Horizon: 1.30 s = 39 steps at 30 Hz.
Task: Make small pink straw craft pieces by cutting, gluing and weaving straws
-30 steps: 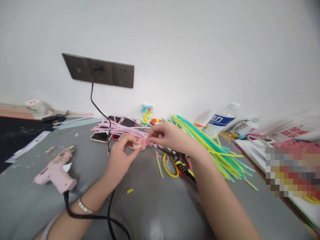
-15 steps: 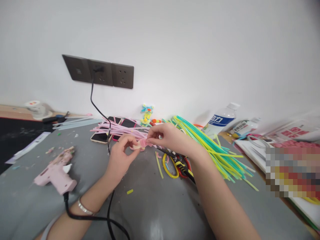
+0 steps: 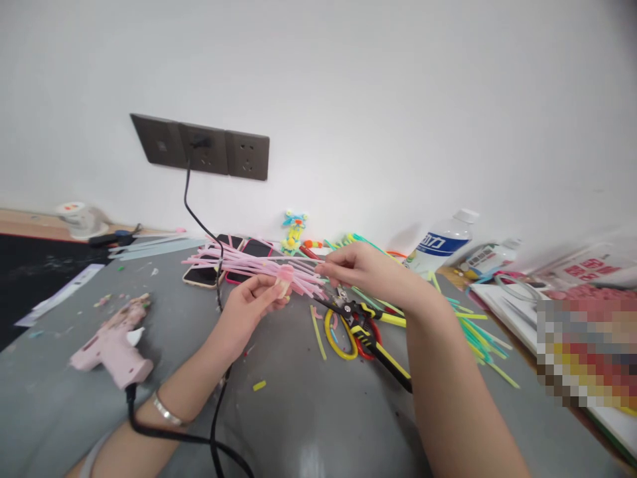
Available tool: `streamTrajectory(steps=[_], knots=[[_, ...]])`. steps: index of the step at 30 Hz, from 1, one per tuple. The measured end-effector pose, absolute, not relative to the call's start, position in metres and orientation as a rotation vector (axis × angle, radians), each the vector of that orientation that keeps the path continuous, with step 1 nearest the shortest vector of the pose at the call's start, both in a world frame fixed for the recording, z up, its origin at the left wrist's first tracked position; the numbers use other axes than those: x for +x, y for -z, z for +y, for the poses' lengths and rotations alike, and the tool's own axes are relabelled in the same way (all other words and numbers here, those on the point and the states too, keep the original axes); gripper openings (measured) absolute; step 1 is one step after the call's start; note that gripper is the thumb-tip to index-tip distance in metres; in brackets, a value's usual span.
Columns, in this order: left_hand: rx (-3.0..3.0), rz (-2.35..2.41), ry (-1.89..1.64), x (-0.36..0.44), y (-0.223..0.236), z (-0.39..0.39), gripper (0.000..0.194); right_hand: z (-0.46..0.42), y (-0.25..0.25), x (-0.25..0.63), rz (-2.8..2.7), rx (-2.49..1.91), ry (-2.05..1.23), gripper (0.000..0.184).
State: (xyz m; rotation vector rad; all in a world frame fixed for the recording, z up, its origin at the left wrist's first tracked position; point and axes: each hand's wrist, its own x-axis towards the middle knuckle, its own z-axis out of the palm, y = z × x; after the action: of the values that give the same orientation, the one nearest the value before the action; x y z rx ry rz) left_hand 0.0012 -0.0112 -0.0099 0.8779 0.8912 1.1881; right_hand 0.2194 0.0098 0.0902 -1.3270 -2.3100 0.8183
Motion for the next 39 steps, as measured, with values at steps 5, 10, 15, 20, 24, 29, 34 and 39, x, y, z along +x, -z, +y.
streamTrajectory(steps=[5, 10, 15, 20, 24, 29, 34, 39], knots=[[0.816, 0.845, -1.08, 0.002, 0.005, -0.015, 0.034, 0.011, -0.087, 0.211, -2.224, -1.301, -0.755, 0.013], [0.82, 0.833, -1.056, 0.003, 0.003, -0.016, 0.033, 0.013, -0.087, 0.199, -2.207, -1.125, -0.833, 0.014], [0.839, 0.824, -1.033, 0.003, 0.005, -0.015, 0.032, 0.013, -0.087, 0.194, -2.204, -1.054, -0.819, 0.011], [0.867, 0.814, -1.025, 0.002, 0.004, -0.018, 0.03, 0.014, -0.084, 0.194, -2.218, -1.012, -0.874, 0.01], [0.847, 0.81, -1.02, 0.002, 0.001, -0.019, 0.032, 0.015, -0.085, 0.197, -2.24, -1.016, -0.876, 0.011], [0.825, 0.795, -1.008, 0.002, 0.001, -0.018, 0.035, 0.016, -0.087, 0.202, -2.225, -0.97, -0.847, 0.01], [0.859, 0.752, -0.998, 0.001, 0.002, -0.018, 0.031, 0.017, -0.087, 0.208, -2.238, -0.881, -0.864, 0.009], [0.875, 0.725, -0.999, 0.001, 0.002, -0.018, 0.028, 0.018, -0.087, 0.212, -2.271, -0.827, -0.889, 0.008]])
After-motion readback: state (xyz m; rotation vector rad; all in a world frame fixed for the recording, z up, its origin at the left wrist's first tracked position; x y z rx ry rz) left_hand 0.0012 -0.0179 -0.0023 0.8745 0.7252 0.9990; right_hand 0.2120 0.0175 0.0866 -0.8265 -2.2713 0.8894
